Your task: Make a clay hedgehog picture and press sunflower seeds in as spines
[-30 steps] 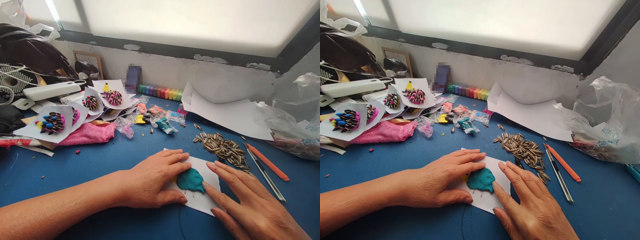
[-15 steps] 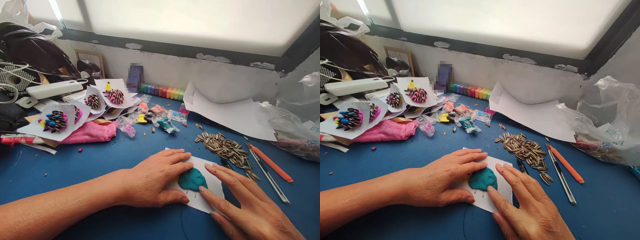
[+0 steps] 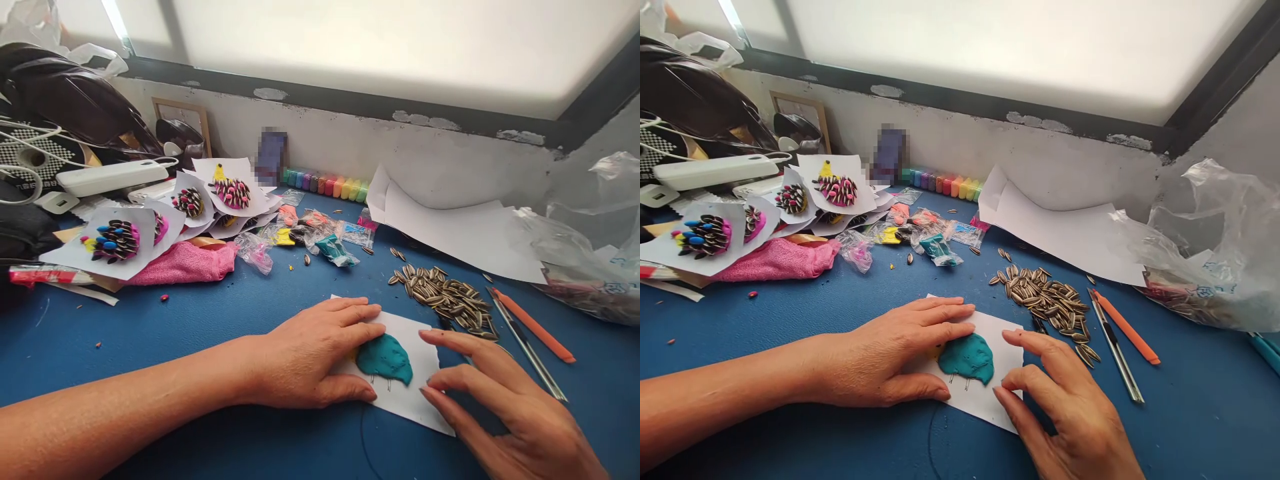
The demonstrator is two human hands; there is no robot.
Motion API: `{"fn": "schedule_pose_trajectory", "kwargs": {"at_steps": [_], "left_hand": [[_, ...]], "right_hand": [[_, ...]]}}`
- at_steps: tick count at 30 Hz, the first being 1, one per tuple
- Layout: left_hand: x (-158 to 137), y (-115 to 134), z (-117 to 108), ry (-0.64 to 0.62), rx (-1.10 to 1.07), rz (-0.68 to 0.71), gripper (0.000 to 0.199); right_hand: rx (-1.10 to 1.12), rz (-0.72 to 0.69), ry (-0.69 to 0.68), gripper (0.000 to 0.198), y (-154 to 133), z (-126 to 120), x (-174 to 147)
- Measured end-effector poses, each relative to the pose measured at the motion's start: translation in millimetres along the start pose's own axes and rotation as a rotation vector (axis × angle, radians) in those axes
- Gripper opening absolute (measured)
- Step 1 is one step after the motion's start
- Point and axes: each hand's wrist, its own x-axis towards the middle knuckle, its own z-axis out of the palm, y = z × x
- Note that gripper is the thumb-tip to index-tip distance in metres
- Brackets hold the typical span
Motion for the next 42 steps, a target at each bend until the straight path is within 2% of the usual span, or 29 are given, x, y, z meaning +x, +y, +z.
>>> {"fn": "schedule_pose_trajectory", "kwargs": {"at_steps": [2, 8, 13, 25, 30, 36, 42], "left_hand": [[0, 0, 0, 0.002, -0.004, 0.0, 0.072], [1, -1, 0, 0.014, -0.014, 0.01, 0.073], [0, 0, -1, 0.018, -0.01, 0.012, 0.071], [1, -2, 1, 0.036, -0.024, 0.026, 0.07], [0, -1, 0, 0.022, -0.033, 0.016, 0.071], [0, 2, -2, 0.009, -0.033, 0.008, 0.07], [1, 3, -5, -0.012, -0.033, -0.017, 0.071]], "right_hand": [[0.009, 0.026, -0.01, 0.004, -2, 5, 1], [0.02, 0.086, -0.062, 0.011, -2, 11, 1], [0.055, 0.051, -0.055, 0.005, -4, 12, 5], [0.107, 0.0, -0.028, 0.008, -5, 15, 13], [0.136, 0.082, -0.023, 0.006, -4, 9, 10], [0.023, 0.229, -0.028, 0.029, 0, 10, 7], [-0.075, 0.225, -0.071, 0.042, 4, 20, 2]]}}
